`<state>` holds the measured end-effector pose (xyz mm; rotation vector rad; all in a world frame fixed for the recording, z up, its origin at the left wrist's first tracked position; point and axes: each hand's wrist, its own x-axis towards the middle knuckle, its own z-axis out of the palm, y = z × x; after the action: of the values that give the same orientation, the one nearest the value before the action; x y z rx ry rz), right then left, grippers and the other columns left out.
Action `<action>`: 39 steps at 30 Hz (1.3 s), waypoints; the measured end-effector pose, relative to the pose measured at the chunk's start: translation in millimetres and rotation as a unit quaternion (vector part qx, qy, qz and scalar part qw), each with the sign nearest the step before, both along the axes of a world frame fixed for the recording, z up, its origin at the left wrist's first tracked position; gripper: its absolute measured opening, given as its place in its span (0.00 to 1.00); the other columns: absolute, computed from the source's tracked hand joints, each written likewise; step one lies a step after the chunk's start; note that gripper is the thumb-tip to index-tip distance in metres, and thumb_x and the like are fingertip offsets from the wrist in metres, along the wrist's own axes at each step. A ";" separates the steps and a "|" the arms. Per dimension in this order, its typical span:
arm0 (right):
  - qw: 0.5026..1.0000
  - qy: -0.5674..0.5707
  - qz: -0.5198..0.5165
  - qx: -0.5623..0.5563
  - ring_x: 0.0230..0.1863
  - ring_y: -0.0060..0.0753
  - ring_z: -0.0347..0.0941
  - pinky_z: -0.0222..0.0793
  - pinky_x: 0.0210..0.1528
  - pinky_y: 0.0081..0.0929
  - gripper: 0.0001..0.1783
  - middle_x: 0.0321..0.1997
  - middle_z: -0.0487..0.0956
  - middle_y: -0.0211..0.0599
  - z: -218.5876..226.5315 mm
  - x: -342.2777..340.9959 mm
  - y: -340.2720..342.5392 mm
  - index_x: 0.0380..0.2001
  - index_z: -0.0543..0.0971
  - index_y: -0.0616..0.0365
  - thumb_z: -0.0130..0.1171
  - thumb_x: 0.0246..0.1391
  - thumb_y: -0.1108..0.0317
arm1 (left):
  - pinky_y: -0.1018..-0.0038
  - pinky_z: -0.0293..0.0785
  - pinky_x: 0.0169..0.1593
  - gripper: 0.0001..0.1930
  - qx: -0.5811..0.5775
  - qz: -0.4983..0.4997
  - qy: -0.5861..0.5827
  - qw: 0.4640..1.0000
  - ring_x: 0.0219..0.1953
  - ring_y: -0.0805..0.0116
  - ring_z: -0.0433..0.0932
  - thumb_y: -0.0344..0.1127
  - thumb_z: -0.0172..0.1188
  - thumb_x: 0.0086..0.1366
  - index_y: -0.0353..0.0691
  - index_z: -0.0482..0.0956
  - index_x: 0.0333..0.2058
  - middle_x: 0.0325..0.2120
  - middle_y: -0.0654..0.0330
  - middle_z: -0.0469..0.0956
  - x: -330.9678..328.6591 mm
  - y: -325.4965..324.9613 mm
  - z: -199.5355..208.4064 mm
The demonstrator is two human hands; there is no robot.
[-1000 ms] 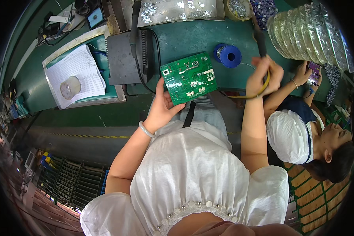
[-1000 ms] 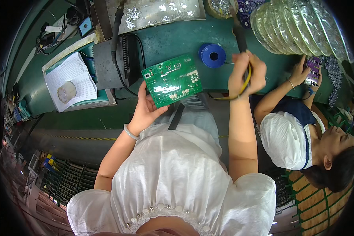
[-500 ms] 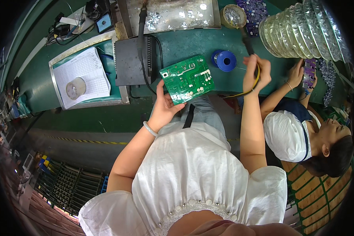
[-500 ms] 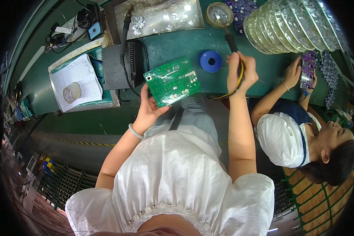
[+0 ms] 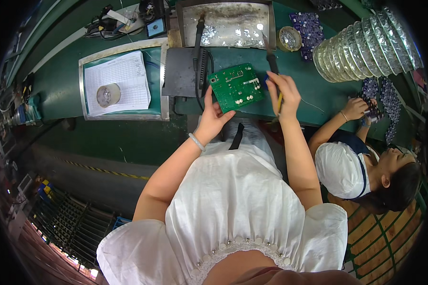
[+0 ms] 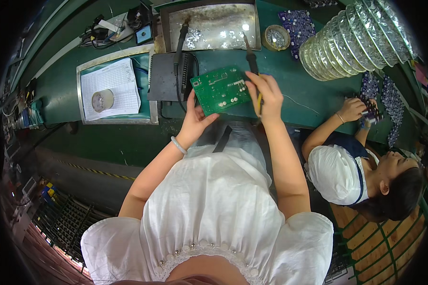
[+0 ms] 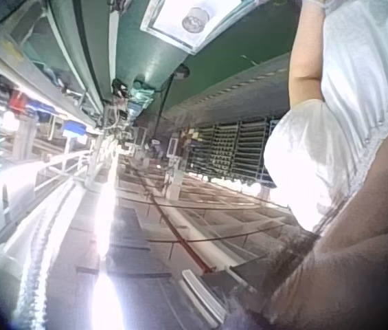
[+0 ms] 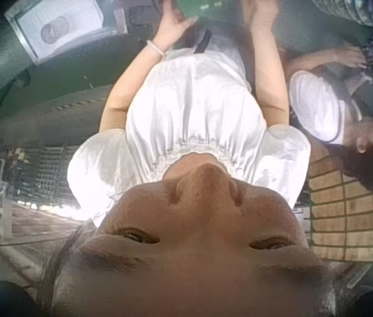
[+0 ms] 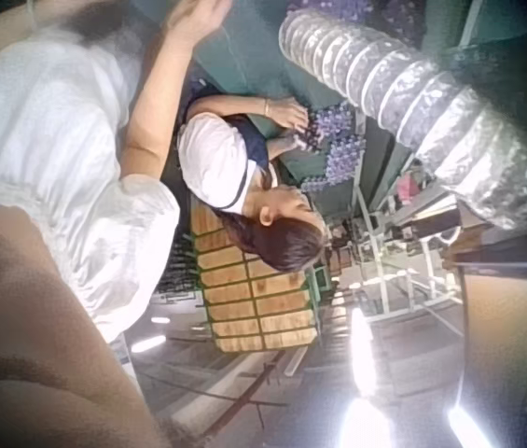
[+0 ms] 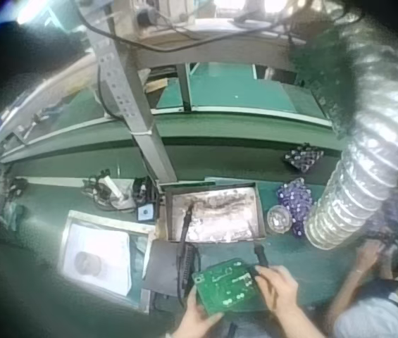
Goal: The person tests a circuit board at a workbench, carries it to another workstation, and solders components on the board using a soldering iron and solder wire.
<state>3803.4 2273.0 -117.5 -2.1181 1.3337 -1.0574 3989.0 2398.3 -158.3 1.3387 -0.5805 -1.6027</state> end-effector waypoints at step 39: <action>0.929 0.296 0.222 0.030 0.47 0.38 0.68 0.58 0.54 0.42 0.18 0.37 0.77 0.35 -29.5 -7.4 -36.6 0.45 0.78 0.51 0.55 0.47 0.71 | 0.71 0.76 0.44 0.51 0.009 -0.073 -0.092 0.993 0.39 0.61 0.81 0.25 0.60 0.58 0.43 0.28 0.67 0.42 0.47 0.77 3.0 27.5 23.3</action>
<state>3795.9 2236.5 -147.0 -2.6273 1.0004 -0.1904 3991.9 2425.9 -135.0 1.4970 -0.7924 -1.6127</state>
